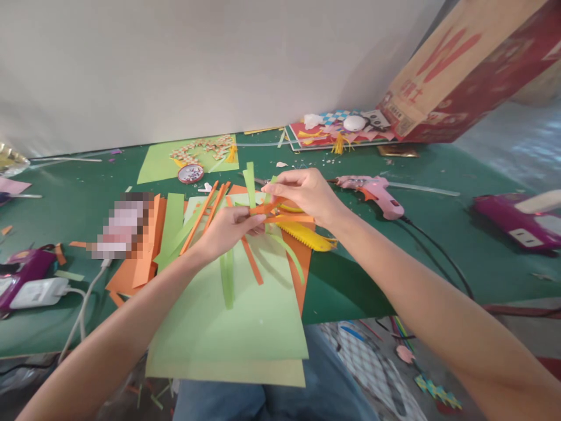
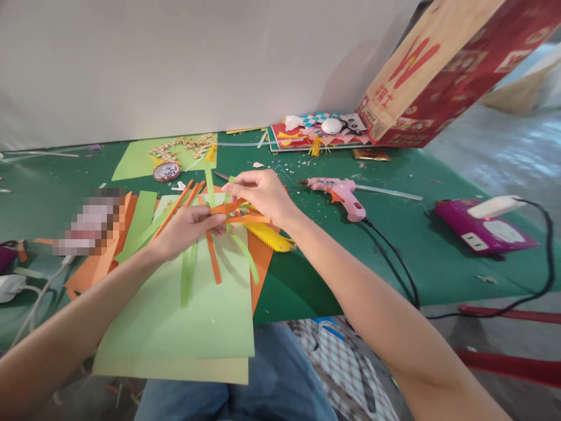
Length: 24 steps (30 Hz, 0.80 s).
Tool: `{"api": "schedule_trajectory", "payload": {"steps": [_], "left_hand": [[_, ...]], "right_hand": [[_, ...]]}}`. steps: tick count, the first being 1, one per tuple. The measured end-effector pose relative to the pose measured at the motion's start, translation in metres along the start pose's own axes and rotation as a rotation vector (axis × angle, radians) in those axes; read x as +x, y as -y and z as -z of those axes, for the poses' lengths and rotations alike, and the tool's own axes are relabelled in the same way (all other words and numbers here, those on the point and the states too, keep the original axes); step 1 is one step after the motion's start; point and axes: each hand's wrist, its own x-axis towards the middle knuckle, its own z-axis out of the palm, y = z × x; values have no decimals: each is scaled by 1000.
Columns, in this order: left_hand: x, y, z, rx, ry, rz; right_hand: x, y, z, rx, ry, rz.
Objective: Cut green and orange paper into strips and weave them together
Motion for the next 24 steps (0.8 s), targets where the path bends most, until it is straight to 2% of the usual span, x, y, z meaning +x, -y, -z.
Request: {"api": "schedule_trajectory", "payload": {"steps": [4,13,20,24], "left_hand": [[0,0,0,18,15,13],[-2,-3,2,16,147,41],[-3,-5,3,14,204,46],[-4,-5,2,-4,221,57]], "right_hand": [[-2,1,-2,-51,22,15],[-4,5,-2,-108,-1,141],[-6,8,-4,-65,-78,137],[-6,9,-5,-60,-60,130]]}}
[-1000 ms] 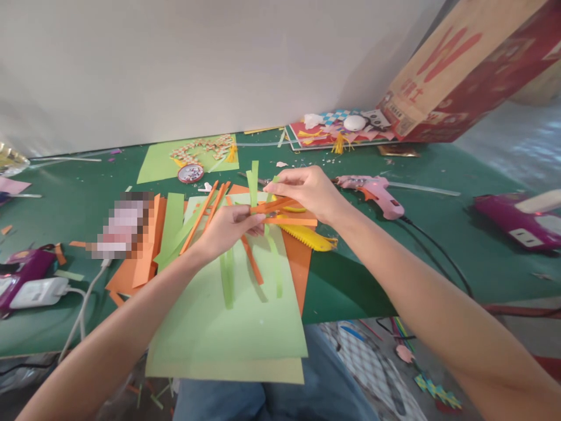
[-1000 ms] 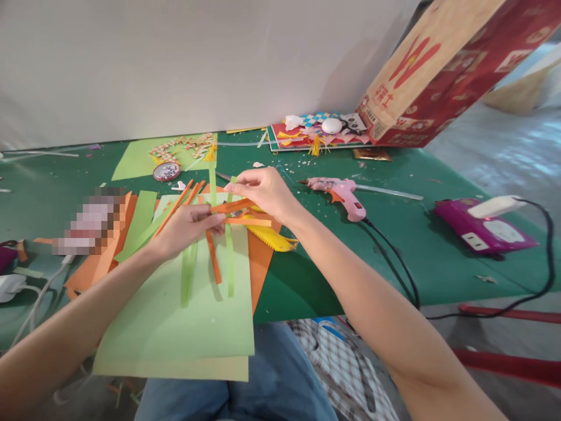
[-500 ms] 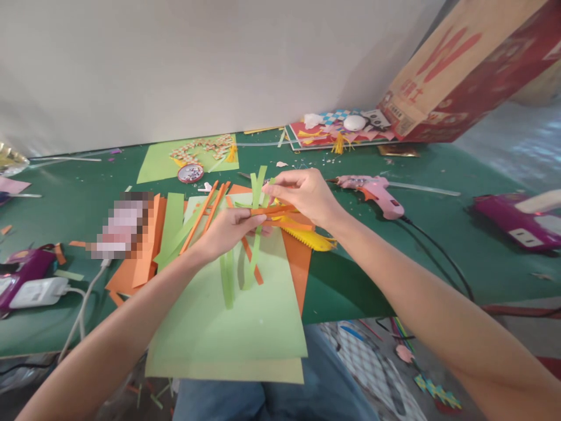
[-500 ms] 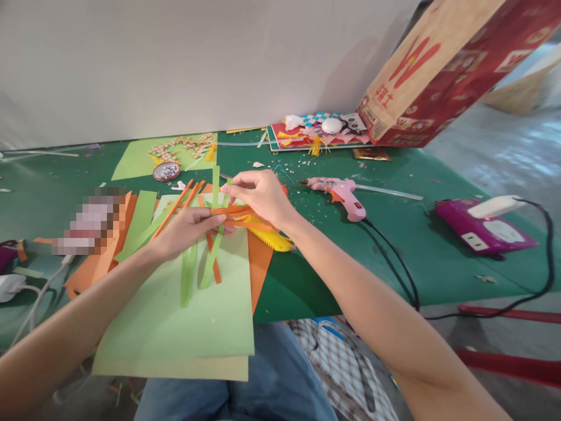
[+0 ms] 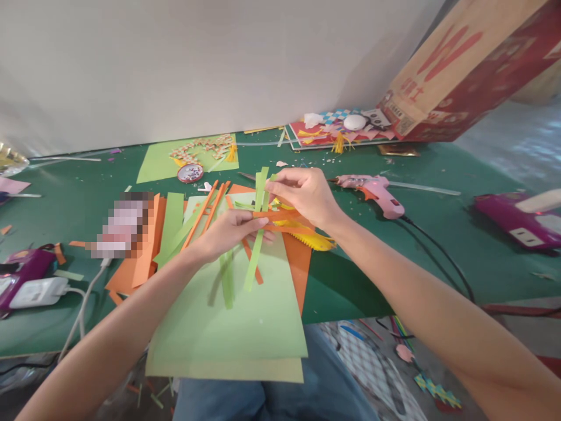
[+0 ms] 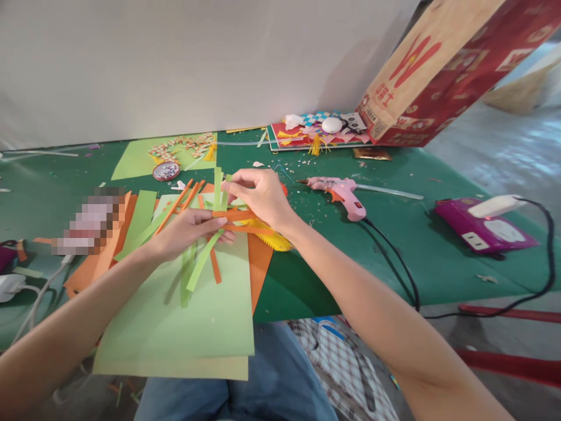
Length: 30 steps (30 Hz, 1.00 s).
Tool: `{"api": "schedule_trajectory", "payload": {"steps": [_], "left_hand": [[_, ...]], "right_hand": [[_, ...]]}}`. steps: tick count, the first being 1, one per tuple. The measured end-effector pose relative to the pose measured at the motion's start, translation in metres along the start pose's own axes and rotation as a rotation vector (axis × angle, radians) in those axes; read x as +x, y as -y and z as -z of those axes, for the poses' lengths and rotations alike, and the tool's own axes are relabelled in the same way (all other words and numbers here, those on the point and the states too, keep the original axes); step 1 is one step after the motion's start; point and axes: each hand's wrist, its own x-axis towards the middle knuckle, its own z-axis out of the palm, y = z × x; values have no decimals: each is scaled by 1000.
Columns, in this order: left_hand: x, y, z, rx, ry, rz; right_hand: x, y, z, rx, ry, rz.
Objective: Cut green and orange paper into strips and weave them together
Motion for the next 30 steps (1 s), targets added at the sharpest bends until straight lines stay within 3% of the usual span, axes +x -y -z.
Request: {"api": "schedule_trajectory", "payload": {"steps": [5,12,19,30], "left_hand": [[0,-2,0,0,-18,38],[0,-1,1,7,21,13],[2,-3,-2,-31,-64,49],[2,1,-1,-36,-90,34]], "right_hand": [[2,-3,4,17,133,-59],[3,-6,6,-195,305,-31],[4,-4,8,-200,348,-25],[2,-5,7,-195,357,-61]]}}
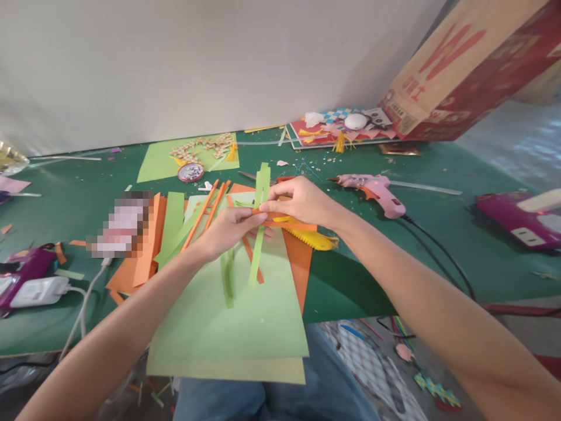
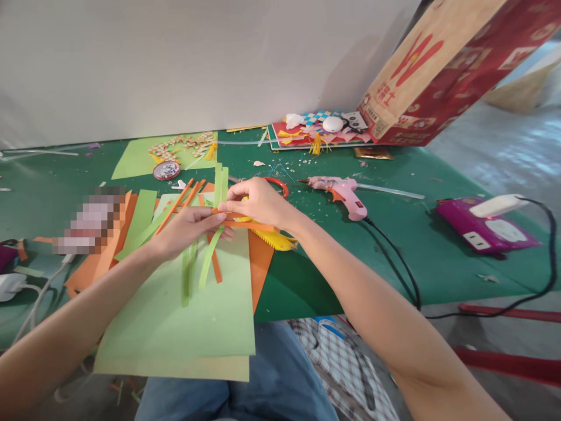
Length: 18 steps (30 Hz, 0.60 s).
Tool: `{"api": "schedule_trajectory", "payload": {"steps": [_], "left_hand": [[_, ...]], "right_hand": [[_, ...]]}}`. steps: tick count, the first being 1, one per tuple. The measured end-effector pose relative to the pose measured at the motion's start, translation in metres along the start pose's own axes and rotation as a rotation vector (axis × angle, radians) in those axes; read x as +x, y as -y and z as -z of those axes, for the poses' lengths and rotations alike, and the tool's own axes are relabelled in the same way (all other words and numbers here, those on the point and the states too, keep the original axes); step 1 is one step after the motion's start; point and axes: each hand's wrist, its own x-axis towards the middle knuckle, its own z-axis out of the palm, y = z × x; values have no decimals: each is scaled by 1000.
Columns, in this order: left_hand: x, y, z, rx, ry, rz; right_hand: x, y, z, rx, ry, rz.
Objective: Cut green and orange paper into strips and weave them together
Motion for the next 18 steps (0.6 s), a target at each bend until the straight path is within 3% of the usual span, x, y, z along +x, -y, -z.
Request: {"api": "schedule_trajectory", "payload": {"steps": [10,15,18], "left_hand": [[-1,-2,0,-4,2,-30],[2,2,2,-45,-120,-105],[4,4,4,-86,-216,-117]], "right_hand": [[1,-2,-5,-39,-75,10],[3,-9,-4,-183,-417,225],[2,-11,-2,-394,-518,430]]}}
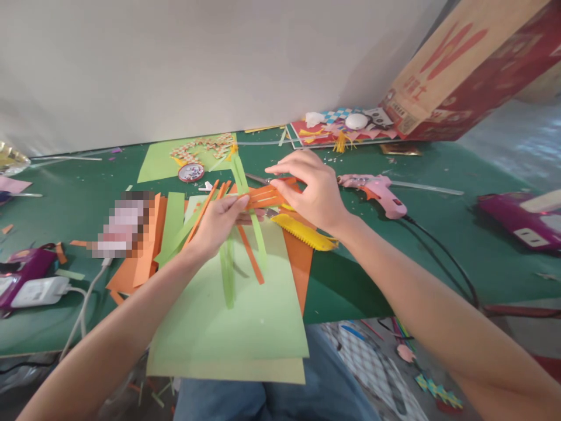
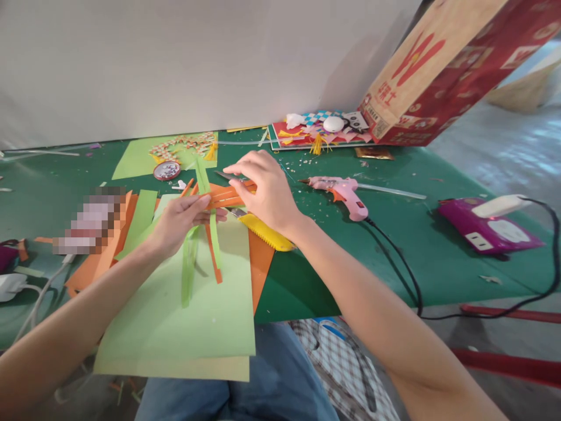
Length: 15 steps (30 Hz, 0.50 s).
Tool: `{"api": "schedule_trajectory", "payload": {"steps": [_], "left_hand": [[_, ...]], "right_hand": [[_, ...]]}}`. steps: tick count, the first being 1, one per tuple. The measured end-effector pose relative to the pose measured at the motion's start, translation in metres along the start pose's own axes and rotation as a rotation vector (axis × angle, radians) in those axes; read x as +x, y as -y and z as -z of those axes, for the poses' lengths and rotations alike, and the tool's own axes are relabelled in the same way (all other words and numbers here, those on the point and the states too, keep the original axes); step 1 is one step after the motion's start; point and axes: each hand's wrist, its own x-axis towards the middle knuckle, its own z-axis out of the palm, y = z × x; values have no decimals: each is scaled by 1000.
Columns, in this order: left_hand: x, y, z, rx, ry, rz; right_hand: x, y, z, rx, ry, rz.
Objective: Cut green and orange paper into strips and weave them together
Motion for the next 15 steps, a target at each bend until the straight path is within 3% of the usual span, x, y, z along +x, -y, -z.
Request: {"api": "schedule_trajectory", "payload": {"steps": [3,7,11,15], "left_hand": [[2,1,1,-48,-95,-5],[3,2,2,-101,-162,-12],[5,2,2,-129,-219,0],[5,2,1,-119,-237,-5]], "right_hand": [[-2,3,-1,-92,34,194],[-7,10,-7,-73,180,352],[-11,13,-13,70,270,379],[-13,16,-15,195,304,283]]}}
